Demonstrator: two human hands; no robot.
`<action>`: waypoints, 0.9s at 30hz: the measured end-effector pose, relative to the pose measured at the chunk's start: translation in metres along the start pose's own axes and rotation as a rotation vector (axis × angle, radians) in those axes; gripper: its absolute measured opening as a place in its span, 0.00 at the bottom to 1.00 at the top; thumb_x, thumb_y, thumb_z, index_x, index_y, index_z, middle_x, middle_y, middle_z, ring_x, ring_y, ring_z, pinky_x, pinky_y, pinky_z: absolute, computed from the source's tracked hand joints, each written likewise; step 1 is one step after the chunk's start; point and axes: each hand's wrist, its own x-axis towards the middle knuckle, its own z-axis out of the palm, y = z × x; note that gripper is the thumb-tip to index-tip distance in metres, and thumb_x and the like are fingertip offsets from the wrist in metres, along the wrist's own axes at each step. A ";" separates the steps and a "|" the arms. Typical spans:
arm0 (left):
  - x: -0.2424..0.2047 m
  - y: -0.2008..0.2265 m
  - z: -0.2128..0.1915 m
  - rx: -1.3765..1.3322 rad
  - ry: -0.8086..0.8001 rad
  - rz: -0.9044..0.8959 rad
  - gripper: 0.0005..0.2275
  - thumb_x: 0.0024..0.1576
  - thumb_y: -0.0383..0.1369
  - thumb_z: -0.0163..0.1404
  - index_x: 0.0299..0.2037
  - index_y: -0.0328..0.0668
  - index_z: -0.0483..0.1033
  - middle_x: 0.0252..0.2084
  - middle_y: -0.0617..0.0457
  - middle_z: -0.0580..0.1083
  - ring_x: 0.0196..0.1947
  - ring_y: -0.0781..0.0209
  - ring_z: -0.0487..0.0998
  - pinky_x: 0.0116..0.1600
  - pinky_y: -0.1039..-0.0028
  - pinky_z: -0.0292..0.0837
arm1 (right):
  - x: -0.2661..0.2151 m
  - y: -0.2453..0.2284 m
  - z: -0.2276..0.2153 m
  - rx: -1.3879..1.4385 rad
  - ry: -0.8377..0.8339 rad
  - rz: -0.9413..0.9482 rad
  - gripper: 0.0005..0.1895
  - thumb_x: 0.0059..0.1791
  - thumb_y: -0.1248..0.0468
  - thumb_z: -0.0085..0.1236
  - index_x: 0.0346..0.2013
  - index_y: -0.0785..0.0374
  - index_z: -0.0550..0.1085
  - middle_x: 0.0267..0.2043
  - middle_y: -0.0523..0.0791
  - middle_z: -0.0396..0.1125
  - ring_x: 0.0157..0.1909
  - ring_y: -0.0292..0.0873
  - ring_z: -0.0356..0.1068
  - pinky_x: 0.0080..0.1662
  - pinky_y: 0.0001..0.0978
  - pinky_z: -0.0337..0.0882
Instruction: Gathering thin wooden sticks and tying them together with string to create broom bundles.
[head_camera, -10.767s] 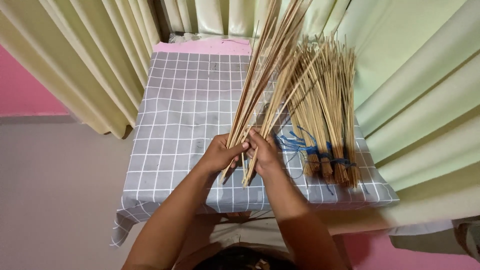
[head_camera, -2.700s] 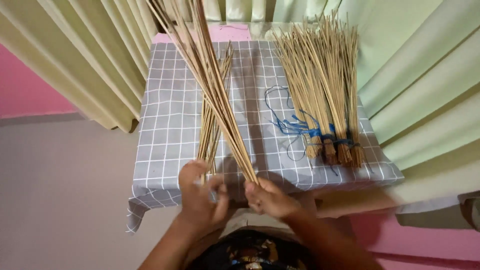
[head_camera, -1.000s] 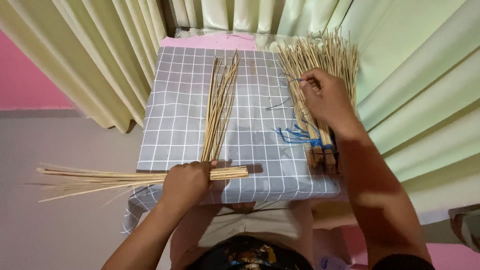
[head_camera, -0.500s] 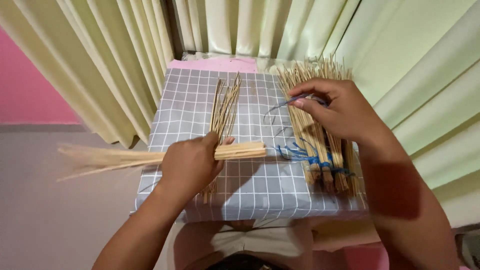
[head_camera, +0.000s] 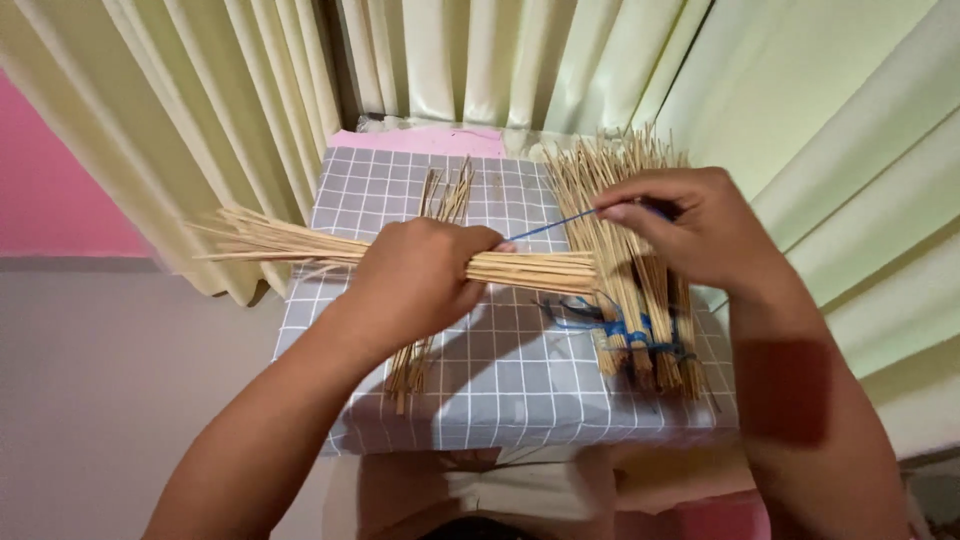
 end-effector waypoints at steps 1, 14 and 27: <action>-0.002 -0.005 -0.001 0.019 -0.019 -0.018 0.10 0.57 0.34 0.51 0.46 0.47 0.81 0.32 0.46 0.82 0.37 0.37 0.84 0.40 0.49 0.78 | -0.003 0.007 -0.004 -0.031 0.021 0.033 0.10 0.53 0.75 0.56 0.46 0.65 0.81 0.29 0.52 0.74 0.22 0.39 0.61 0.32 0.33 0.63; -0.033 -0.064 -0.001 0.084 -0.070 -0.342 0.13 0.55 0.32 0.51 0.48 0.56 0.83 0.34 0.44 0.82 0.39 0.33 0.82 0.44 0.45 0.77 | -0.036 0.183 -0.001 -0.055 0.461 0.430 0.09 0.58 0.69 0.55 0.50 0.54 0.80 0.39 0.43 0.72 0.28 0.30 0.65 0.34 0.26 0.65; -0.055 -0.116 -0.018 0.033 0.206 -0.474 0.07 0.58 0.34 0.54 0.42 0.56 0.84 0.27 0.41 0.77 0.35 0.27 0.78 0.38 0.47 0.73 | -0.068 0.262 0.024 -0.319 0.297 0.627 0.13 0.56 0.66 0.50 0.51 0.64 0.80 0.39 0.57 0.75 0.43 0.61 0.75 0.43 0.52 0.72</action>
